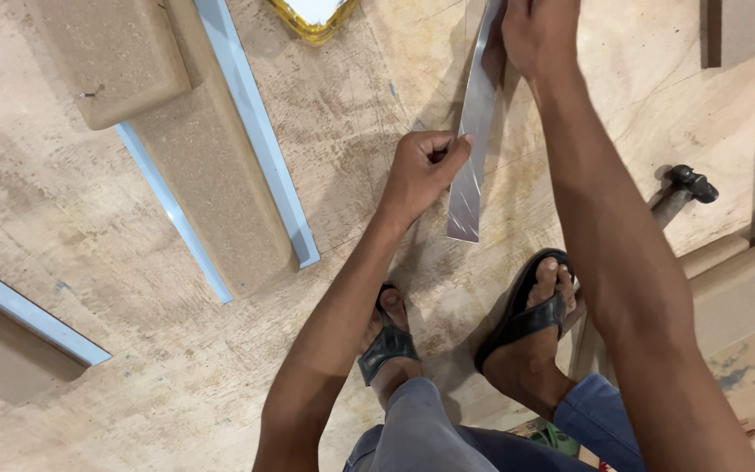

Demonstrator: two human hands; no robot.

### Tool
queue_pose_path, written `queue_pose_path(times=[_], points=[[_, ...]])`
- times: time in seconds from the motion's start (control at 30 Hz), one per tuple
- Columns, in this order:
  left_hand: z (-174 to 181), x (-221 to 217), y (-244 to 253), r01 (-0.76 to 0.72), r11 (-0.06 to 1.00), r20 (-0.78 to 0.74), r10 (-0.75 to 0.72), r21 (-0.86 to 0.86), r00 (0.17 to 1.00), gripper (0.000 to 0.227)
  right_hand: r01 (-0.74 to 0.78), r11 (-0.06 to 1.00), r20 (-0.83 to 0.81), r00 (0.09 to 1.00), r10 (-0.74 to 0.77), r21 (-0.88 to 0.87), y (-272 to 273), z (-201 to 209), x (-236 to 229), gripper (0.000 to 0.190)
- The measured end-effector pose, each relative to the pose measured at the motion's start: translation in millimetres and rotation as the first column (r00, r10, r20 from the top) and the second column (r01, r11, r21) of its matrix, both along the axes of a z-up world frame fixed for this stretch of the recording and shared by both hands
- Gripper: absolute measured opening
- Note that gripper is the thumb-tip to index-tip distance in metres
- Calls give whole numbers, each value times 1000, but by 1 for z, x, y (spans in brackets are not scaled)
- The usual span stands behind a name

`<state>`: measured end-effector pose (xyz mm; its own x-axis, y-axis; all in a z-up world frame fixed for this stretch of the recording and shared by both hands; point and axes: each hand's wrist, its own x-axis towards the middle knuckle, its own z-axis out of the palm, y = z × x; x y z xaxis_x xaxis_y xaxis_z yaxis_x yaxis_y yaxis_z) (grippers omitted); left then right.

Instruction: The person applies glue from a container onto thin material strips by hand and then presses the strips onto the edges of wooden boards. A hammer is also used briefly to tap wooden components.

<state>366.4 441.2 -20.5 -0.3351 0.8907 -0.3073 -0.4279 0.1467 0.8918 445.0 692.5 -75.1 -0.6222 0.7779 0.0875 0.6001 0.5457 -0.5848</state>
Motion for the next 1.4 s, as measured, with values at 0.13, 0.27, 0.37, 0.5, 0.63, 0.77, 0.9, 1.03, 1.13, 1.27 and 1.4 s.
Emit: queue_pose_path(times=[0.13,0.27,0.37,0.5,0.63,0.77,0.9,1.03,1.13,1.27,1.4], points=[[-1,0,-1,11,998,-8,-11,-62,1000,50,-43,999,4,999,43,3,-27,26,-1,11],[-2,1,-1,4,996,-73,-10,-88,997,51,-154,985,-16,988,155,74,-55,45,2,37],[-2,3,-2,-6,994,-103,-5,-108,995,51,-168,985,19,986,167,42,-72,47,7,47],[2,5,-3,-51,978,-121,27,-203,992,46,-205,978,99,975,199,50,-87,44,18,51],[7,6,-1,-73,945,-191,12,-318,982,46,-241,970,140,961,237,18,-100,48,28,54],[9,3,-5,-20,933,-169,-44,-358,985,36,-247,969,224,945,240,6,-115,60,33,55],[8,6,-20,174,850,-68,-238,-497,969,31,-267,964,282,925,254,6,-129,70,37,58],[6,10,-31,95,901,-215,-202,-422,956,25,-281,960,335,905,263,5,-138,75,39,58],[5,10,-30,106,896,-160,-191,-431,968,22,-340,936,426,863,271,93,-148,80,44,62],[3,6,-28,165,858,-53,-218,-487,975,19,-345,934,358,886,294,86,-154,96,50,56],[4,1,-25,97,914,-173,-178,-394,969,17,-331,921,116,943,313,204,-140,116,21,52]])
